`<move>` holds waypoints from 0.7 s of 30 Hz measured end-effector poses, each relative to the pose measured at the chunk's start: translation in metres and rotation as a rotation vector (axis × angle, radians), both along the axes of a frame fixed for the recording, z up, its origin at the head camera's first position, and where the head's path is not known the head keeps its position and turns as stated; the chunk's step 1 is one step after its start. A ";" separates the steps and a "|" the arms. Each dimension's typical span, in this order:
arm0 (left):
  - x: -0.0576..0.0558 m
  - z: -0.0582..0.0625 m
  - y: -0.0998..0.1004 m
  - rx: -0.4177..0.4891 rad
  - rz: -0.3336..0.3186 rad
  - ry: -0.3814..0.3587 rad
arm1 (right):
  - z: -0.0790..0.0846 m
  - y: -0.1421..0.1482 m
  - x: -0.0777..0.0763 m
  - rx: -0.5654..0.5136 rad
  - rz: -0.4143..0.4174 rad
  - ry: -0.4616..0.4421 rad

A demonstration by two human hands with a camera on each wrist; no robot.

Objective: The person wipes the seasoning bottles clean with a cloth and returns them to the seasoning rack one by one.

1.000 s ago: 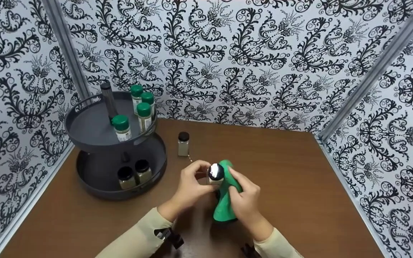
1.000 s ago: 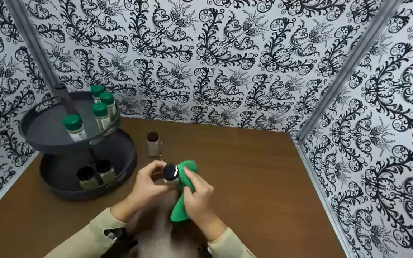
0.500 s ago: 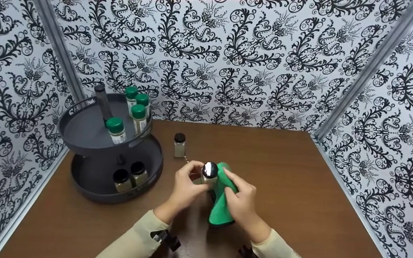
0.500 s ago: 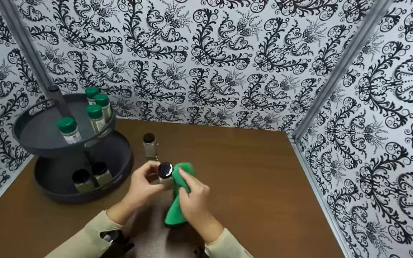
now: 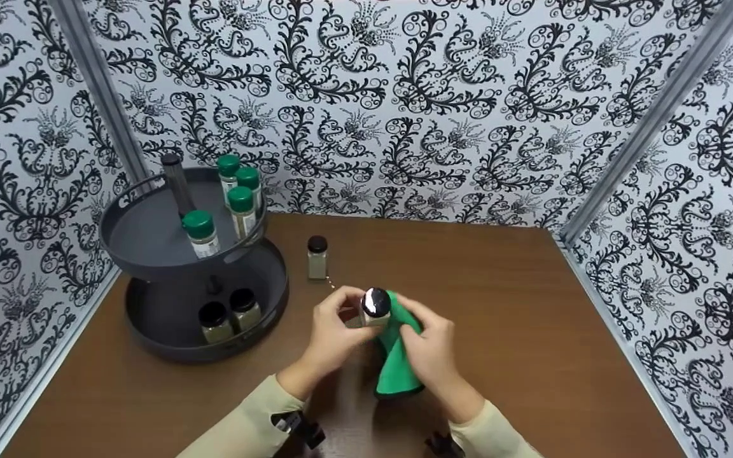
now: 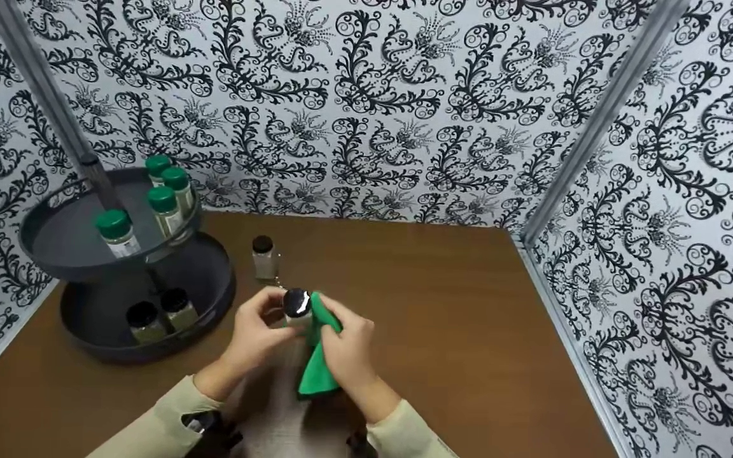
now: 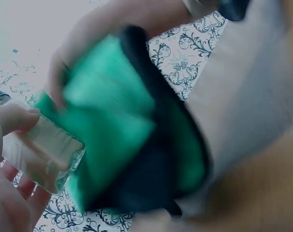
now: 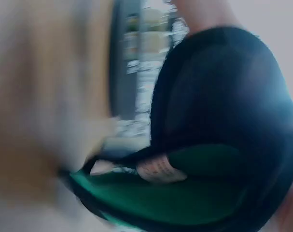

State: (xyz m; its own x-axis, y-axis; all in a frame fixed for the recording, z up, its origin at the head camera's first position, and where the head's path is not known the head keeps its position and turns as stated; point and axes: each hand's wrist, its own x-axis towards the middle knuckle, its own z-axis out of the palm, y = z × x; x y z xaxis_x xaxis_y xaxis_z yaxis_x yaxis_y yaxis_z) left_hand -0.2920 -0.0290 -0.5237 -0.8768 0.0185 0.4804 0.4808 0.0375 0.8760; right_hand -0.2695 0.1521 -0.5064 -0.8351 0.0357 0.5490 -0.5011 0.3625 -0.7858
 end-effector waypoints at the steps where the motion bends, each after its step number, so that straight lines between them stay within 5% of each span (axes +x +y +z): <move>1: 0.000 0.000 0.001 0.003 -0.004 -0.009 | 0.005 0.001 0.003 -0.009 0.002 0.055; 5: 0.000 0.000 0.001 0.013 -0.004 -0.026 | 0.009 -0.002 0.005 0.002 -0.016 0.162; 11: 0.003 0.001 -0.003 0.014 0.000 -0.009 | -0.020 -0.006 -0.013 0.047 -0.012 -0.051; 14: 0.005 0.001 -0.002 0.015 -0.004 0.000 | -0.015 -0.003 -0.009 0.048 0.013 -0.077; 21: 0.003 0.003 0.002 0.028 -0.024 0.001 | 0.004 0.001 0.009 0.042 -0.017 0.227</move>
State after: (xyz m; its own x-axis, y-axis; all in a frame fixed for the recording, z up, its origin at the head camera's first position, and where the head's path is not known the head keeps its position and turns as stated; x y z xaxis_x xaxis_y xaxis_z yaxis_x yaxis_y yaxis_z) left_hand -0.2887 -0.0274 -0.5210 -0.8758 0.0263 0.4820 0.4822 0.0011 0.8761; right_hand -0.2601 0.1530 -0.5021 -0.6895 0.0221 0.7240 -0.6569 0.4020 -0.6379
